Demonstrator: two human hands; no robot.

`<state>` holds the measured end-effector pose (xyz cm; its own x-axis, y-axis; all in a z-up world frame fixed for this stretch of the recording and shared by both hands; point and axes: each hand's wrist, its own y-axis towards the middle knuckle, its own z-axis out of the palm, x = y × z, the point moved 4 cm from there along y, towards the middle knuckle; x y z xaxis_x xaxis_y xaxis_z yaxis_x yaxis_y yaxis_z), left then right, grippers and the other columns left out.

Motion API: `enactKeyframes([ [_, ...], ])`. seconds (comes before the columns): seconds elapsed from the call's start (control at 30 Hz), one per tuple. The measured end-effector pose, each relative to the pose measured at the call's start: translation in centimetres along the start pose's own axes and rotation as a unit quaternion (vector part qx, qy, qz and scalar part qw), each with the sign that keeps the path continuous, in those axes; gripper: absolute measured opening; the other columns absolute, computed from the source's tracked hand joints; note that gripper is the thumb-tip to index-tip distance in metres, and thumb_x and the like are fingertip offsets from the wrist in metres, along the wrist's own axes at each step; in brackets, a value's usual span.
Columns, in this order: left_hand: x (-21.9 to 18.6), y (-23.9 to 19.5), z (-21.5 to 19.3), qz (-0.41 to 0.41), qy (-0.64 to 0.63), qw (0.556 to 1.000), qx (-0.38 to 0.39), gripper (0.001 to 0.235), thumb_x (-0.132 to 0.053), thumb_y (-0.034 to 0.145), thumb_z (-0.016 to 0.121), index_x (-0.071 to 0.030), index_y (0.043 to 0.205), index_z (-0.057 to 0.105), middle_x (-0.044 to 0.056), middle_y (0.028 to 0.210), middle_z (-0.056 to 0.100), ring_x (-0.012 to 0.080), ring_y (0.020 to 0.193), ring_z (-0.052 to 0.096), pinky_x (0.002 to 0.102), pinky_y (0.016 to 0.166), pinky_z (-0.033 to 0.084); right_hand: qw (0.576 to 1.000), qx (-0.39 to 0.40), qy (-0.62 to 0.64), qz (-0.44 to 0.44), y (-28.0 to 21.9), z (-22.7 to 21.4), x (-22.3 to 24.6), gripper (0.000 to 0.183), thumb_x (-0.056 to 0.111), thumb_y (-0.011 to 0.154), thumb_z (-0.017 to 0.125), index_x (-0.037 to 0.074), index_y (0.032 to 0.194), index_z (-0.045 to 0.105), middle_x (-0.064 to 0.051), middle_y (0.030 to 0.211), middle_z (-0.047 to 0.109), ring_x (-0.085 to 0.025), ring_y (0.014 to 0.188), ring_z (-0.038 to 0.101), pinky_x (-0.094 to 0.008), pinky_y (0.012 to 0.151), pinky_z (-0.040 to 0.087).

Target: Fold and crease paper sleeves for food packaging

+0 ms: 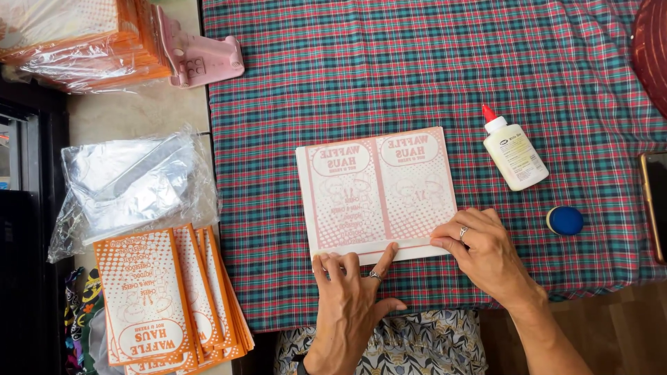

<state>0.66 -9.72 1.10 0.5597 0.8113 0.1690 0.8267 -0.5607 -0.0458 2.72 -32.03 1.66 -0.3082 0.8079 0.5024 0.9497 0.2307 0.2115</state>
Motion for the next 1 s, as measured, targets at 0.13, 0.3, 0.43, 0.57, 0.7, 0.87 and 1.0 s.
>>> enactKeyframes([
  [0.13,0.1,0.1,0.0,-0.002,-0.012,1.0,-0.002,0.117,-0.102,0.072,0.051,-0.04,0.165,0.017,0.013,0.093,0.054,0.0385,0.087,0.054,0.063,0.094,0.046,1.0,-0.006,-0.004,0.004,0.3,0.0,0.4,0.01,0.02,0.088,0.078,0.013,0.092,0.072,0.004,0.087,0.072,-0.016,0.079,0.06,-0.036,0.077,0.038],
  [0.3,-0.1,0.1,0.9,-0.008,-0.003,1.0,-0.004,0.121,-0.106,0.07,0.05,-0.042,0.165,0.011,0.014,0.094,0.055,0.0385,0.085,0.055,0.062,0.094,0.047,0.997,-0.001,-0.075,0.028,0.3,0.2,1.0,0.013,0.022,0.089,0.077,0.018,0.084,0.066,0.008,0.082,0.067,-0.016,0.079,0.059,-0.038,0.084,0.035],
  [0.43,-0.1,0.1,1.0,-0.01,0.0,1.0,-0.005,0.122,-0.106,0.07,0.05,-0.042,0.165,0.011,0.014,0.095,0.056,0.0406,0.088,0.057,0.062,0.094,0.048,0.995,0.031,-0.022,0.09,-0.7,0.1,-0.9,0.018,0.031,0.088,0.078,0.018,0.087,0.065,0.008,0.088,0.066,-0.017,0.083,0.053,-0.039,0.088,0.035],
  [0.57,-0.2,0.1,0.6,-0.004,0.004,1.0,0.0,0.118,-0.105,0.072,0.049,-0.042,0.165,0.014,0.015,0.093,0.056,0.039,0.087,0.056,0.062,0.093,0.047,0.998,0.03,0.003,0.05,-1.0,-0.6,-1.0,0.007,0.021,0.09,0.074,0.017,0.092,0.069,0.006,0.087,0.066,-0.016,0.084,0.054,-0.035,0.083,0.037],
  [0.7,-0.2,0.1,0.9,0.006,0.021,0.999,0.023,0.119,-0.106,0.074,0.047,-0.04,0.166,0.007,0.018,0.096,0.058,0.0404,0.088,0.057,0.063,0.094,0.047,0.999,0.013,0.012,0.034,-1.0,-0.7,-1.1,0.007,0.018,0.089,0.076,0.016,0.093,0.072,0.006,0.085,0.065,-0.015,0.084,0.054,-0.033,0.081,0.037],
  [0.87,-0.1,0.0,0.9,0.001,0.025,1.0,-0.006,0.121,-0.107,0.072,0.046,-0.04,0.166,0.008,0.016,0.093,0.057,0.0379,0.087,0.056,0.062,0.095,0.047,1.0,0.001,0.012,0.027,-1.1,-0.5,-1.3,0.007,0.018,0.088,0.078,0.015,0.093,0.072,0.006,0.083,0.063,-0.015,0.082,0.054,-0.033,0.083,0.038],
  [1.0,-0.1,0.0,0.8,0.001,0.018,1.0,-0.004,0.116,-0.105,0.075,0.045,-0.041,0.166,0.011,0.016,0.097,0.057,0.0389,0.088,0.056,0.062,0.096,0.047,0.997,-0.003,0.024,0.075,-0.7,-0.6,-1.0,0.01,0.017,0.084,0.082,0.014,0.086,0.073,0.005,0.083,0.07,-0.015,0.08,0.057,-0.035,0.081,0.037],
])
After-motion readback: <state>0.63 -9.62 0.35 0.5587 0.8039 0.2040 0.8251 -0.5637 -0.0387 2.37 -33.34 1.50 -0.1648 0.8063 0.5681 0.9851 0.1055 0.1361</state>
